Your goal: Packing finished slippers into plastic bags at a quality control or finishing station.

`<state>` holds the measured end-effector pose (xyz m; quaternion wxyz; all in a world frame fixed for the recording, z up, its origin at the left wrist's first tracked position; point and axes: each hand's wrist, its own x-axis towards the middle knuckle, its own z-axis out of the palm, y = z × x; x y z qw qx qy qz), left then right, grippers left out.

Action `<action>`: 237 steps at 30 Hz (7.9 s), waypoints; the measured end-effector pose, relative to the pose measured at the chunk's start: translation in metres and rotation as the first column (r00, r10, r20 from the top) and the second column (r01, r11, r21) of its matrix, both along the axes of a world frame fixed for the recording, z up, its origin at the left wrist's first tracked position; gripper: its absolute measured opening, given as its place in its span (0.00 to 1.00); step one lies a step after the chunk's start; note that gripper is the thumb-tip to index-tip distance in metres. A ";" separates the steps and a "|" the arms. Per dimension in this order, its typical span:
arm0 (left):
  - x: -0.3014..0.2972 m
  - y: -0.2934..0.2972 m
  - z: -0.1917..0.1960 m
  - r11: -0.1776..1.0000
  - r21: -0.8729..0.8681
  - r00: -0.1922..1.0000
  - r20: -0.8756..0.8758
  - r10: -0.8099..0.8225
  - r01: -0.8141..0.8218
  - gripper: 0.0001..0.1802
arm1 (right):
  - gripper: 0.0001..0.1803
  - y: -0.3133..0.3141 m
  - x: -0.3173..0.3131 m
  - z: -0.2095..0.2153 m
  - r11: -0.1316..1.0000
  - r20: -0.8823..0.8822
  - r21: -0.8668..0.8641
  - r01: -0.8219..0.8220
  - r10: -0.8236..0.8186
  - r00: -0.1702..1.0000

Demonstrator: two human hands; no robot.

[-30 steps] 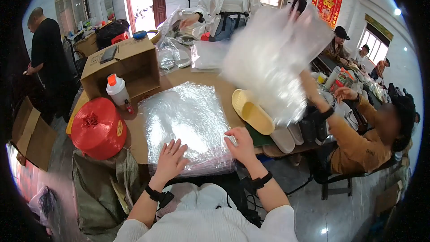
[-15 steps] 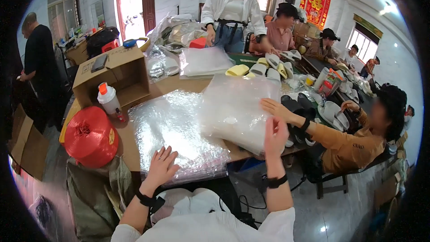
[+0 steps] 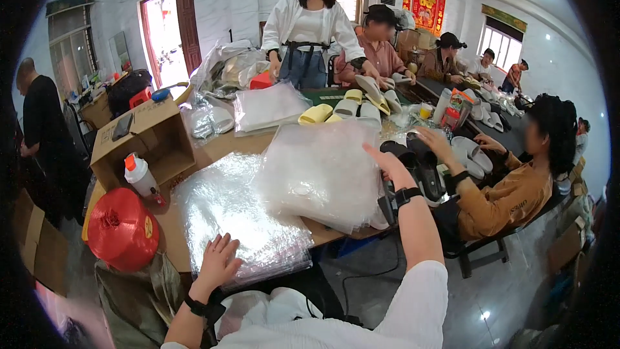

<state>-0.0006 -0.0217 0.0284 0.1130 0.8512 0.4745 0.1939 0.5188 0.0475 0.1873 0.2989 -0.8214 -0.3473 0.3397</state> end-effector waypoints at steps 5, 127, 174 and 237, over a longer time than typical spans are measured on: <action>0.004 0.000 -0.001 1.000 0.025 1.000 0.017 0.001 -0.001 0.31 | 0.41 0.004 -0.005 -0.035 0.999 -0.161 0.035 0.015 -0.009 0.987; -0.092 0.136 -0.006 0.875 -0.273 0.595 0.649 0.474 -0.399 0.53 | 0.43 0.091 -0.226 -0.118 0.586 0.080 0.472 -0.659 0.716 0.694; -0.009 0.025 0.017 0.998 -0.052 0.996 -0.081 -0.035 0.031 0.38 | 0.19 0.051 -0.122 0.016 0.676 0.002 0.730 -0.102 0.146 0.989; -0.004 0.015 0.025 1.000 -0.003 0.987 -0.159 -0.029 0.029 0.45 | 0.16 0.040 -0.240 -0.127 0.655 0.593 0.546 -0.521 0.137 0.793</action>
